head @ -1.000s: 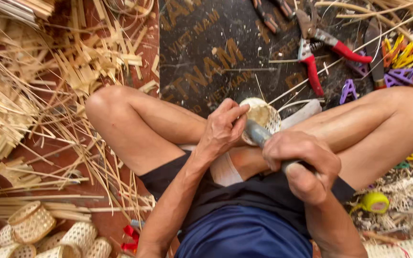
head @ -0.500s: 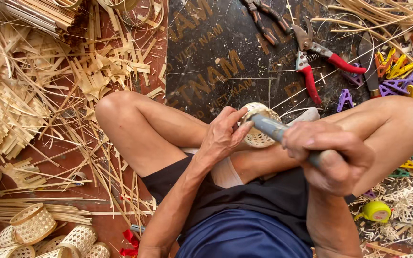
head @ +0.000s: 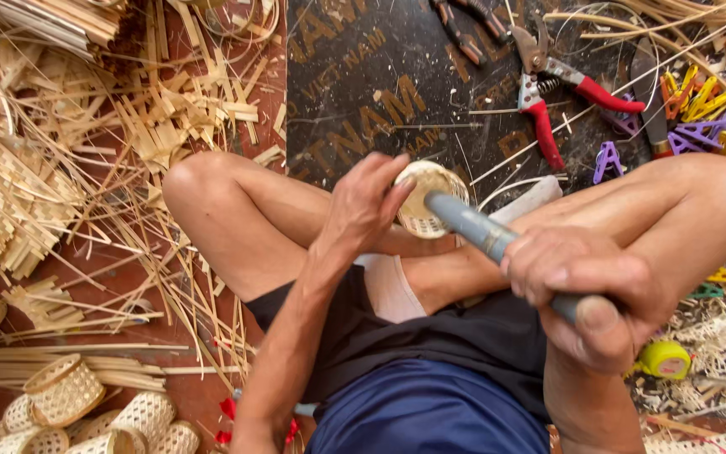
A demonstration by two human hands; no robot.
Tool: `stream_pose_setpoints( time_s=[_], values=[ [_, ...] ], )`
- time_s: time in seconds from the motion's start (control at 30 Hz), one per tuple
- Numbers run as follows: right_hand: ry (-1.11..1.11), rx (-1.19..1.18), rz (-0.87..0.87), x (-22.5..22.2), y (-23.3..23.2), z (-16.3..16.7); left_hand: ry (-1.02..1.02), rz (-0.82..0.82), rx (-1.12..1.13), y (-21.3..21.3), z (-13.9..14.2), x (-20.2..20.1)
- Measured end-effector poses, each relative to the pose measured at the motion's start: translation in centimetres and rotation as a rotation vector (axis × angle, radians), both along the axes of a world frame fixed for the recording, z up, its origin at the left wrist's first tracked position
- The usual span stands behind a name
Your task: The person sits on the floor assembling a small woven bamboo basket, fitting a woven circular base into a rim and tucking bamboo strips around the edge. They use pliers to trim and grip strips, bend a long bamboo strip by hand, and press a strip around the basket using a metal tube.
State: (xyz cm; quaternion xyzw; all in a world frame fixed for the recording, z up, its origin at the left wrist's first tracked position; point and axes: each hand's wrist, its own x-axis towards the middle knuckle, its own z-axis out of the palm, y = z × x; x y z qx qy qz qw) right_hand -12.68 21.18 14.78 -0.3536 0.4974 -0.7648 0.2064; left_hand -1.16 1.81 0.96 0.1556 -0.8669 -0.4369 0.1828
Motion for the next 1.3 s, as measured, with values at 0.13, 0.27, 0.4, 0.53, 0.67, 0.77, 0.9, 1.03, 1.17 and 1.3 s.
stream_pose_setpoints(
  time_s=[0.13,0.27,0.4,0.53,0.67,0.77,0.9,1.03,1.17,1.3],
  values=[
    [0.1,-0.007,0.015,-0.1,-1.5,-0.8,-0.027,0.113,0.158,1.2,-0.3,0.5],
    [0.23,-0.032,0.07,-0.7,-3.8,-1.2,-0.01,0.129,0.054,1.9,-1.4,0.3],
    [0.205,-0.045,0.002,-0.4,-5.6,-1.3,0.01,0.121,0.031,2.0,-2.0,0.1],
    [0.165,-0.054,-0.034,-0.3,-5.7,-1.2,0.01,0.131,-0.023,2.1,-2.1,0.1],
    [0.149,-0.015,-0.07,0.0,-4.6,-0.6,0.009,0.124,-0.105,2.2,-1.8,-0.1],
    [0.111,0.078,-0.038,0.5,-4.0,-0.2,-0.009,0.121,-0.113,2.3,-1.2,-0.3],
    [0.124,0.138,-0.019,0.6,-2.2,0.7,-0.069,0.089,-0.106,2.7,-0.6,-0.1],
    [-0.028,0.159,0.001,0.6,0.3,0.9,-0.078,0.018,-0.042,2.8,-0.6,-0.1],
    [-0.108,0.244,-0.047,0.8,0.3,0.5,-0.111,-0.023,-0.019,2.7,-0.7,-0.3],
    [-0.054,0.275,0.077,-0.3,-1.1,1.0,-0.082,-0.015,-0.009,2.7,-0.4,-0.8]
  ],
)
